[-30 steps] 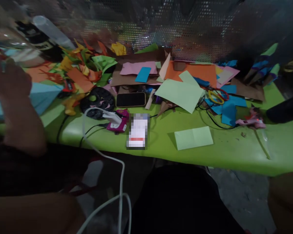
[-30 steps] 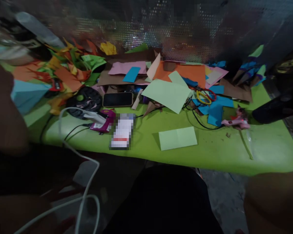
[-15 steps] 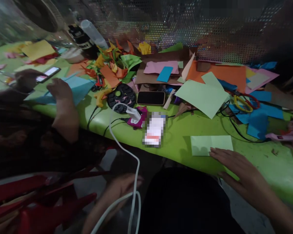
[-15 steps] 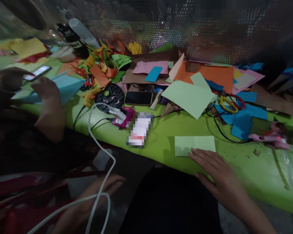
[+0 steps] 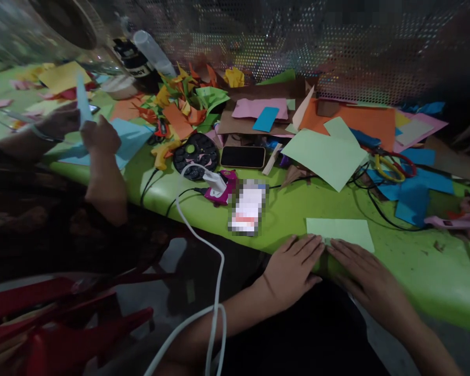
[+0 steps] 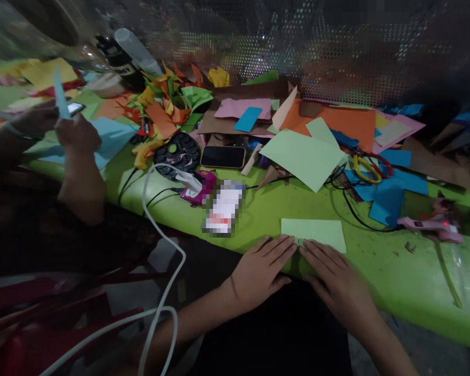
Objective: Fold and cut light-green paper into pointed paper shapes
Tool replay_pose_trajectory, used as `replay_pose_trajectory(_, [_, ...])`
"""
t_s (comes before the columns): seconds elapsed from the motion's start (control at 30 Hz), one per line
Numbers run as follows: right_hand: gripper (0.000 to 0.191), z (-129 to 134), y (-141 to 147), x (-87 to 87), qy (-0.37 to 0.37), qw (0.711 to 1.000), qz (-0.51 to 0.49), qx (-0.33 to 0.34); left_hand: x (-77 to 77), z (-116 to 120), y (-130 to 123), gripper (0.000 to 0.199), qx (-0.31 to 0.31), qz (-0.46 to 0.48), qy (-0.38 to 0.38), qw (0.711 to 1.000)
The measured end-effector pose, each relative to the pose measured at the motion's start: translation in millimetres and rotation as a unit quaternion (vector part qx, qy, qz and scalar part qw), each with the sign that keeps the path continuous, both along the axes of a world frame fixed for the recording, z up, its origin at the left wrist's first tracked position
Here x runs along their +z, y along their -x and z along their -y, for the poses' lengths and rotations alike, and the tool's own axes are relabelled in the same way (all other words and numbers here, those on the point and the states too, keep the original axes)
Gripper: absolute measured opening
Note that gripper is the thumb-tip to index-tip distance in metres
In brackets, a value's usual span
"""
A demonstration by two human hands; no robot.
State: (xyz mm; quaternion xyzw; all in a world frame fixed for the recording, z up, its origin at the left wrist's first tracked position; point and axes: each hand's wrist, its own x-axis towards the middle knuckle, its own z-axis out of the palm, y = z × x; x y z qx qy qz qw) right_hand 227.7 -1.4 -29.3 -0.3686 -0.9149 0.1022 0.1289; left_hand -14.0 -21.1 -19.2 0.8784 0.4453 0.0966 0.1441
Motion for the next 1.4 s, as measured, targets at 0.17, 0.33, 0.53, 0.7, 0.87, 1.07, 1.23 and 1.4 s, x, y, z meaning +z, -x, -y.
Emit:
replay_pose_trajectory(0.17, [0.058,4.5,-29.0,-4.1,-0.041,0.998,0.012,-0.04,-9.3,1.4,3.8,0.059,-0.008,-0.038,-0.027,0.999])
replay_pose_trajectory(0.33, [0.043,5.8,-68.1,7.8,-0.075,0.985,0.029,-0.154,-7.2,-2.3,5.8,0.058,-0.012,-0.015,-0.025,1.0])
replay_pose_trajectory(0.53, [0.036,-9.1,-53.5,35.6,-0.075,0.97,-0.064,-0.224,4.0,-10.8,4.6,0.05,-0.009,0.053,-0.036,0.998])
replay_pose_trajectory(0.7, [0.053,-34.4,-22.6,34.4,0.003,0.988,-0.021,-0.155,17.4,-20.2,4.6,0.05,0.014,0.074,-0.042,0.996])
replay_pose_trajectory(0.87, [0.067,-48.6,-10.7,26.9,0.022,0.995,0.022,-0.096,23.4,-35.0,7.2,0.06,0.055,0.068,-0.007,0.996])
replay_pose_trajectory(1.07, [0.076,-48.7,-2.0,35.4,0.01,0.995,0.019,-0.098,22.2,-49.4,6.1,0.07,0.056,0.081,0.021,0.995])
replay_pose_trajectory(1.23, [0.044,-48.4,0.9,44.8,-0.003,0.994,-0.015,-0.107,27.4,-53.4,5.9,0.073,0.073,0.093,0.028,0.993])
replay_pose_trajectory(1.4, [0.022,-47.0,-4.2,55.6,-0.051,0.985,-0.124,-0.106,32.2,-54.1,11.7,0.08,0.055,0.177,0.008,0.983])
